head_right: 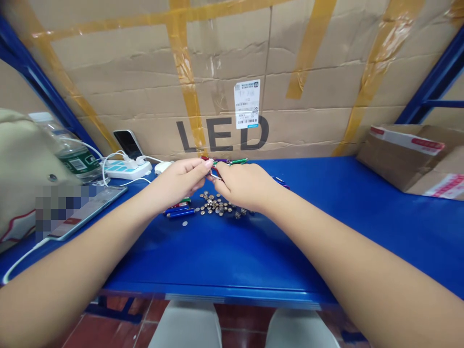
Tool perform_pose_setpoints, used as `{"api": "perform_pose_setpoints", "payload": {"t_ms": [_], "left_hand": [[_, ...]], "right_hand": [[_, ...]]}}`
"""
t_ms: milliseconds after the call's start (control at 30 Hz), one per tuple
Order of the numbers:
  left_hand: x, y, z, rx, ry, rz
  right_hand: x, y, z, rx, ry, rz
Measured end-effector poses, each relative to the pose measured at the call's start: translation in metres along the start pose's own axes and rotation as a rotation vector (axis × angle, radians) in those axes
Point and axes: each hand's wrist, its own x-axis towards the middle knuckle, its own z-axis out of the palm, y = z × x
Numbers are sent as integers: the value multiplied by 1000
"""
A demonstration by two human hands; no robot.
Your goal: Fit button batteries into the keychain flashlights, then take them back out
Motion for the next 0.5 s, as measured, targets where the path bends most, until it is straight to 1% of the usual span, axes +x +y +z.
{"api": "perform_pose_setpoints", "payload": {"t_ms": [67,167,300,500], "left_hand": [[2,-2,-4,10,14,5],[3,-4,-8,18,9,22],[2,-1,-6,54,-7,42],[-3,4,-4,173,18,141]], "right_hand": [[0,2,-1,56,-14,-15],[1,2,-2,35,-4,-21],[1,-3,-1,3,-6,1],[1,-4,-2,134,17,-4]]}}
